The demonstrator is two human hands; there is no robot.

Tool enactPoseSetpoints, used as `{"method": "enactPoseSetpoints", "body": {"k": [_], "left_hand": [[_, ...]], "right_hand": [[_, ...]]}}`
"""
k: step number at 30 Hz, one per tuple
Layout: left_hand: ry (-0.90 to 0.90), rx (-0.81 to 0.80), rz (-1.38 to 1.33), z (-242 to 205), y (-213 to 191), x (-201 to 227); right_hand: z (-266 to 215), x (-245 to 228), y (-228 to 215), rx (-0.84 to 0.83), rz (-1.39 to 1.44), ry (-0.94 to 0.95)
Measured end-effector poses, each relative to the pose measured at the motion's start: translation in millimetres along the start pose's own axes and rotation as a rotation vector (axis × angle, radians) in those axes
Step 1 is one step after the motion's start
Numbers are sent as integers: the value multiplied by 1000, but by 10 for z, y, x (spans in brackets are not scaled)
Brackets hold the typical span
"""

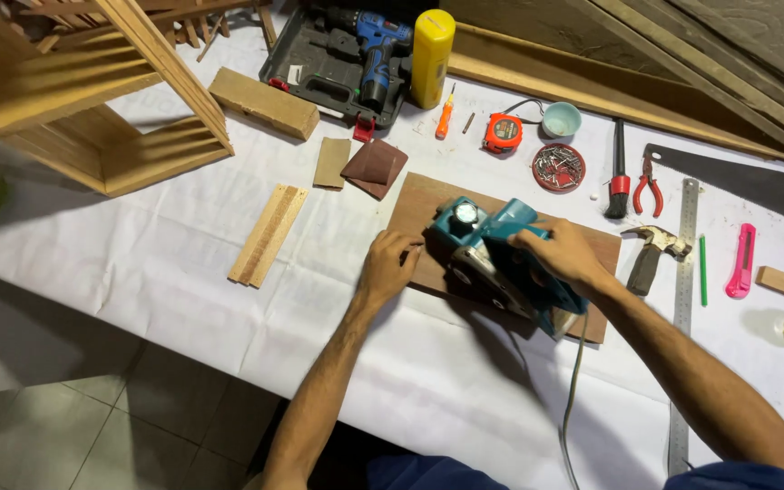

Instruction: Making furniture using wood and power tools

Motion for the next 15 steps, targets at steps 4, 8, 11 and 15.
{"method": "enactPoseSetpoints", "body": {"k": [4,8,11,15], "left_hand": [[-30,-115,31,238,347,174],[142,-163,158,463,707,485],[178,-241,256,557,1061,468],[211,-259,270,610,1317,352]], "right_hand": [[-408,297,-365,106,-6,68],[-896,499,-670,167,-44,235],[-1178,669,-839,196,-58,273],[-1448,896,-1020,231,-24,307]]}}
Point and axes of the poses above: each hand's wrist, its own z-axis towards the middle knuckle, its own y-axis out of the palm, x = y × z, the point moved 5 cm from there along z, towards the middle knuckle, and after that the axes turned 7 degrees about -x, right-handed, at the moved point
